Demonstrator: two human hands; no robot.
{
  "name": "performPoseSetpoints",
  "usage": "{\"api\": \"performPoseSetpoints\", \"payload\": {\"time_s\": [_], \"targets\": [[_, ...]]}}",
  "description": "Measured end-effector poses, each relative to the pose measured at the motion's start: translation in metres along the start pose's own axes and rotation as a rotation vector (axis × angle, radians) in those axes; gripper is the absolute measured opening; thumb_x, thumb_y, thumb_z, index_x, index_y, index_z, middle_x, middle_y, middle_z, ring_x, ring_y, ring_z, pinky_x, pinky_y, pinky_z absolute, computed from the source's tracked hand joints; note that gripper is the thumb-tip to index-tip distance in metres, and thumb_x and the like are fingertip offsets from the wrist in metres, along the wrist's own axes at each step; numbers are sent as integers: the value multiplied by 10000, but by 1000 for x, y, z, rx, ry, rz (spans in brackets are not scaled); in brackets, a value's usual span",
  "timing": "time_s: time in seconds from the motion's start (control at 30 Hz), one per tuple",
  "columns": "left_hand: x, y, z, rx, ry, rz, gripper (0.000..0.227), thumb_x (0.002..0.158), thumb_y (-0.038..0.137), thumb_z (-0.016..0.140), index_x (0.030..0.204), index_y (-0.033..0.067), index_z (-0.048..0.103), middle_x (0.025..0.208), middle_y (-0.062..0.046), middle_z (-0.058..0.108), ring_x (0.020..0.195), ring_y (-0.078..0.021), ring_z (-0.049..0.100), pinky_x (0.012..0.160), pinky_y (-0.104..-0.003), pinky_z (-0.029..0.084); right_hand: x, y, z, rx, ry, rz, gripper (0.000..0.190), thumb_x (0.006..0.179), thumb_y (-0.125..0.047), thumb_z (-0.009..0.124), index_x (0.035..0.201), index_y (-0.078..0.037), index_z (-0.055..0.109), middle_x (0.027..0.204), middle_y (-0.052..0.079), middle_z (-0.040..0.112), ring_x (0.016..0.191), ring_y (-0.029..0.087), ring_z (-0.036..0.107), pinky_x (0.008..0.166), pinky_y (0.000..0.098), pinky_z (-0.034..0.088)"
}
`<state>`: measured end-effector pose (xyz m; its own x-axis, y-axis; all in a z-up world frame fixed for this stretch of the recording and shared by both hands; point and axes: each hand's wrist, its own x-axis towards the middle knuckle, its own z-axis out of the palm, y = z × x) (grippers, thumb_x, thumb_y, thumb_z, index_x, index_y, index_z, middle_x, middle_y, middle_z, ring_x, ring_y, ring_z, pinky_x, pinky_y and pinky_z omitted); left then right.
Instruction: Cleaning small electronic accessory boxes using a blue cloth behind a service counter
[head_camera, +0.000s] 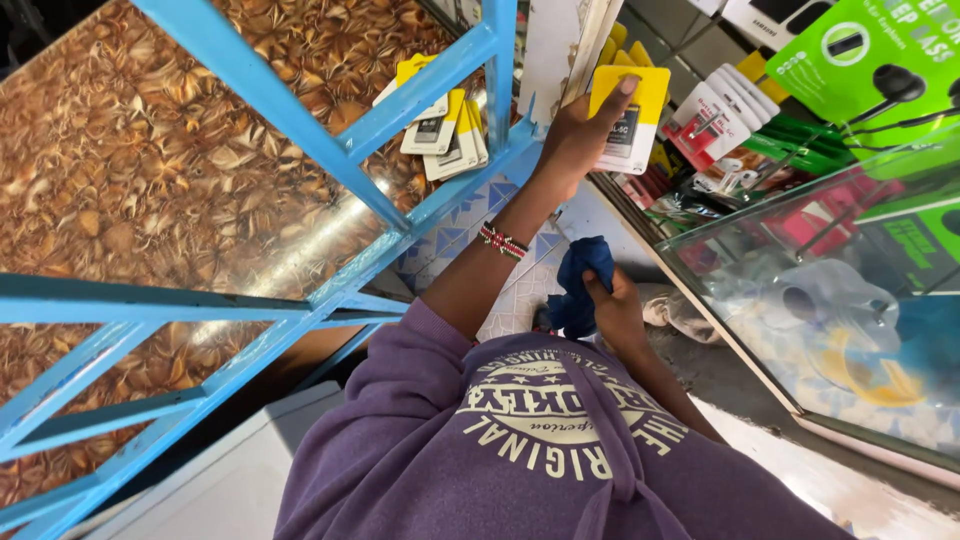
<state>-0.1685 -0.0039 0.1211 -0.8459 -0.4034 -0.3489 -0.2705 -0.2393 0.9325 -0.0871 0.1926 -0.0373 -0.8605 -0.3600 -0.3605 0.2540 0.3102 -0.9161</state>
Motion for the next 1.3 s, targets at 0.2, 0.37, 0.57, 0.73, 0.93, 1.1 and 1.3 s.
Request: {"api": "performPoseSetpoints", "payload": {"time_s": [0.2, 0.37, 0.57, 0.73, 0.93, 1.1, 1.3], "targets": [[-9, 9, -7, 164, 38, -21, 869, 530, 779, 491, 1048, 127, 740, 867, -45, 791, 722, -171, 759, 559, -256, 547, 8, 9, 9, 67, -37, 90, 241, 1006, -210, 637, 1199, -85, 708, 1065, 21, 725, 995, 132, 643, 884, 332, 535], [-31, -13, -31, 46, 30, -4, 922, 555, 737, 536, 1172, 60, 639, 994, -148, 798, 797, -220, 790, 554, -304, 682, 11, 1, 20, 23, -94, 121, 306, 1001, -230, 622, 1272, -104, 686, 1117, 18, 725, 1032, 144, 648, 926, 331, 519], [-75, -37, -96, 262, 222, -30, 329, 931, 464, 502, 1023, 271, 753, 772, 37, 768, 810, -72, 779, 637, -238, 539, 26, 32, 21, 165, -74, 94, 159, 978, -241, 694, 1090, -128, 702, 914, -16, 678, 846, 100, 594, 769, 298, 533], [40, -79, -155, 618, 988, 671, 575, 952, 228, 717, 1467, 163, 472, 1428, -166, 574, 1349, -367, 587, 1078, -533, 584, 24, 12, 30, 262, -172, 169, 227, 987, -187, 662, 1196, -98, 673, 1053, 69, 713, 1000, 225, 683, 908, 400, 582], [118, -97, -173, 902, 1246, 451, 688, 817, 461, 730, 1318, 29, 541, 1278, -251, 600, 1211, -418, 623, 1056, -495, 533, 33, 30, 36, 275, -237, 5, 254, 1055, -92, 612, 1300, -73, 675, 1128, 103, 740, 1076, 225, 715, 959, 441, 580], [116, -81, -178, 1142, 1315, 257, 775, 712, 556, 757, 1182, -39, 595, 1134, -271, 629, 1095, -434, 638, 1022, -478, 483, 34, 35, 24, 322, -221, 21, 277, 1063, -94, 601, 1331, -93, 669, 1181, 126, 739, 1095, 246, 717, 964, 452, 576], [55, -20, -156, 1168, 1257, 229, 589, 565, 261, 893, 982, -47, 613, 832, -175, 659, 828, -360, 636, 914, -482, 464, 35, 45, 15, 341, -200, 44, 275, 1065, -91, 596, 1331, -101, 665, 1197, 128, 737, 1092, 235, 717, 966, 448, 578]]}}
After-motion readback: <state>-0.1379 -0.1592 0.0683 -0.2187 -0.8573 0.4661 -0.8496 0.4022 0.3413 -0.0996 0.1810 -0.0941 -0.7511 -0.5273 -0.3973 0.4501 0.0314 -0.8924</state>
